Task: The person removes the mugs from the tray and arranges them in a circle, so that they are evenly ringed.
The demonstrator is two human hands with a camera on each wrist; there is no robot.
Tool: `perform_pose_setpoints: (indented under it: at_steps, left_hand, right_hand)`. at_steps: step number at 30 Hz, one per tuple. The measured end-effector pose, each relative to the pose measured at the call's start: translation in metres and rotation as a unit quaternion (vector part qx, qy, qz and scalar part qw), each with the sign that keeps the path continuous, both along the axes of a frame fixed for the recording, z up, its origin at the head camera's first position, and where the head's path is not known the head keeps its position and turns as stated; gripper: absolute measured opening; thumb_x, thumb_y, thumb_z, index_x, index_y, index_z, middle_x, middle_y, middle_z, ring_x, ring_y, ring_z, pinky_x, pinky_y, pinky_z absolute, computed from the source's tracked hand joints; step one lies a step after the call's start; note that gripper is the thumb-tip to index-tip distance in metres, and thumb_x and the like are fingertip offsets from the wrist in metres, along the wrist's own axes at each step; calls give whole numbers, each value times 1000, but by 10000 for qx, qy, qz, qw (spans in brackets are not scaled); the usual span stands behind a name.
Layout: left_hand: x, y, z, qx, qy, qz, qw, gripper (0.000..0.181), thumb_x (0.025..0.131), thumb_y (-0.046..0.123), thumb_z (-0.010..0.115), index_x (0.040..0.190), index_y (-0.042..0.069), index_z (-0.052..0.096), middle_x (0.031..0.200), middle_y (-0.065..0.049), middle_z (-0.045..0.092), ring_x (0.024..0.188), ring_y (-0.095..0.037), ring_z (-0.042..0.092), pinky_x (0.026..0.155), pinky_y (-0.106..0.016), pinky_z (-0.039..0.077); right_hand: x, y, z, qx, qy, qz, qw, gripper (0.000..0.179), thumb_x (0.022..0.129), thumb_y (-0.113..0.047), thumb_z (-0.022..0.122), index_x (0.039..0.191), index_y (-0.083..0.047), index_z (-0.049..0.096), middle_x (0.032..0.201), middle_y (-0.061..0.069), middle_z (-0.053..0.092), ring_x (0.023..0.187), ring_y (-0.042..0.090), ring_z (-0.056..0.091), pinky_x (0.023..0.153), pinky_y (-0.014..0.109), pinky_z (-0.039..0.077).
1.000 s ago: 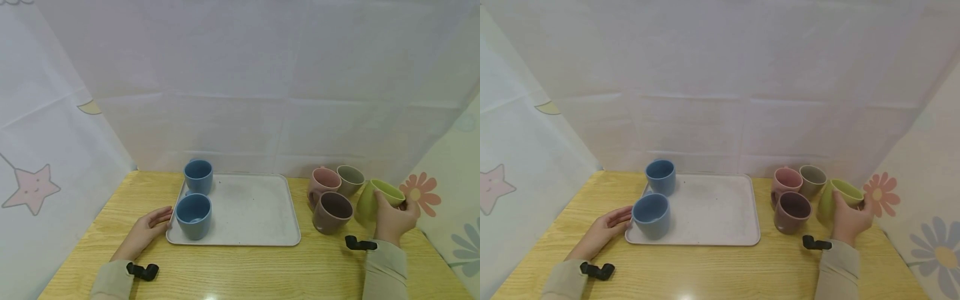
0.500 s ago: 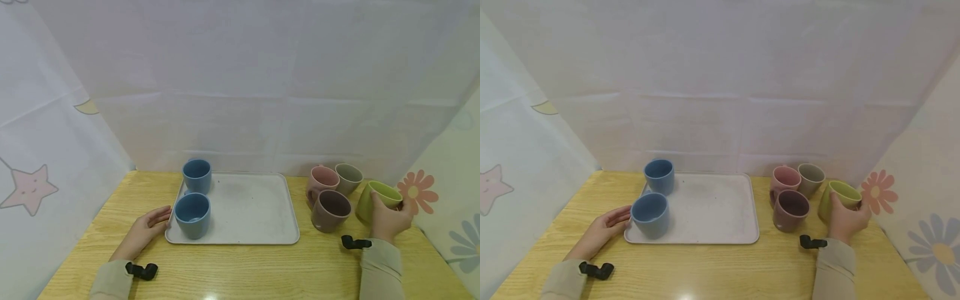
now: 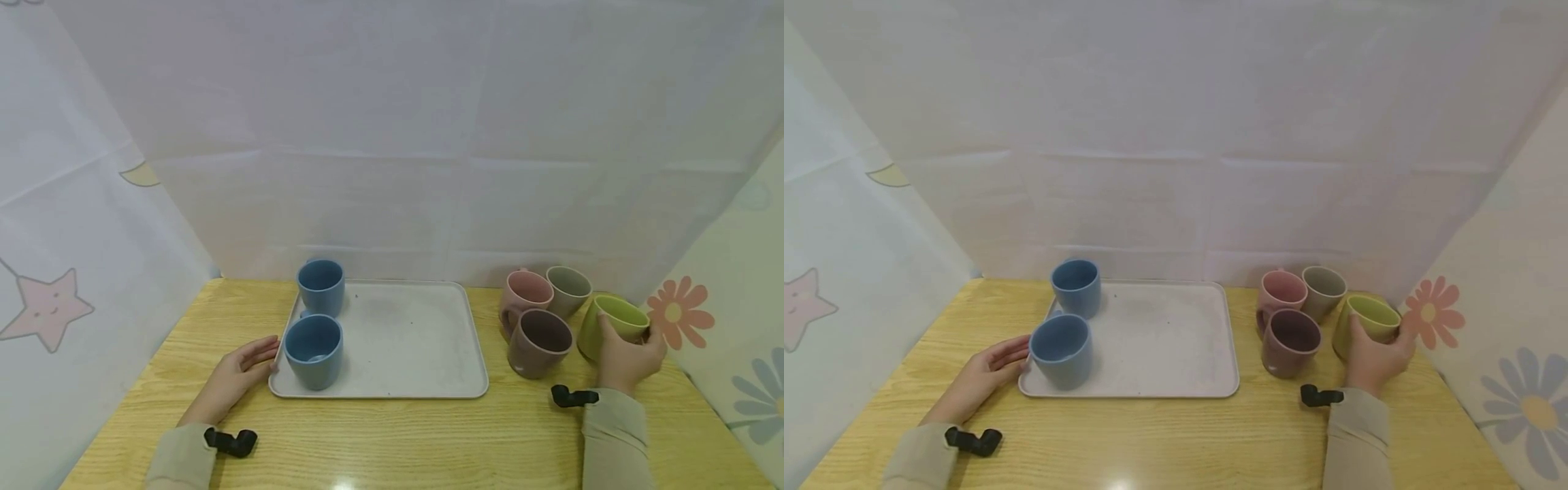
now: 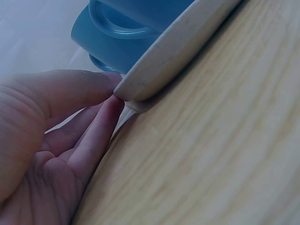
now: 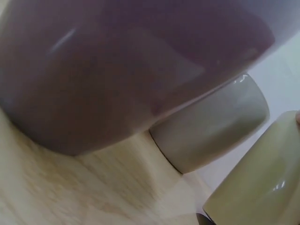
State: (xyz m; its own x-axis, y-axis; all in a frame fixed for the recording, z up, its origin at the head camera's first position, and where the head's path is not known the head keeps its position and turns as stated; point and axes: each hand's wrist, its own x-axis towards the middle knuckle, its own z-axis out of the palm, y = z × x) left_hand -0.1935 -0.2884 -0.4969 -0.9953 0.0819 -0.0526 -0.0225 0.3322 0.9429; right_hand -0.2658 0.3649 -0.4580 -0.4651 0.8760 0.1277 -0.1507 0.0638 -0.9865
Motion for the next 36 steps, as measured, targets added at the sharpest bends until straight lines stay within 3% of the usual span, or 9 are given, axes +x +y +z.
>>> perform_pose_setpoints:
  at_steps: [14,22,31,36]
  left_hand:
    - [0,-1,-2,35,15,13,10000,72,96,33,72,154,4,41,149,-18,52,120,7,54,94,-9,43]
    - [0,0,-2,15,-50,31,10000,73,95,35,73,154,6,41,149,-16,52,122,5,54,94,-8,42]
    - [-1,-1,-2,67,30,1,10000,71,96,32,72,154,4,42,148,-18,52,119,8,54,94,-9,43]
    - [-1,-1,-1,89,-14,-15,10000,74,95,34,73,155,5,41,149,-17,52,120,7,54,94,-9,44]
  right_hand:
    - [-1,-12,-7,-278,509,-33,9983,90,66,-12,97,144,-10,51,142,2,42,129,12,44,106,15,37]
    - [-2,-20,-10,-250,713,-31,9971,90,65,-6,96,140,-13,47,145,4,36,133,16,41,107,16,37]
    - [-5,-20,-11,579,451,-98,9973,89,68,-15,95,140,-16,43,142,4,32,128,14,36,105,21,35]
    - [-2,-19,3,975,482,-237,9938,61,83,-18,81,135,-13,49,135,0,38,126,12,38,105,20,33]
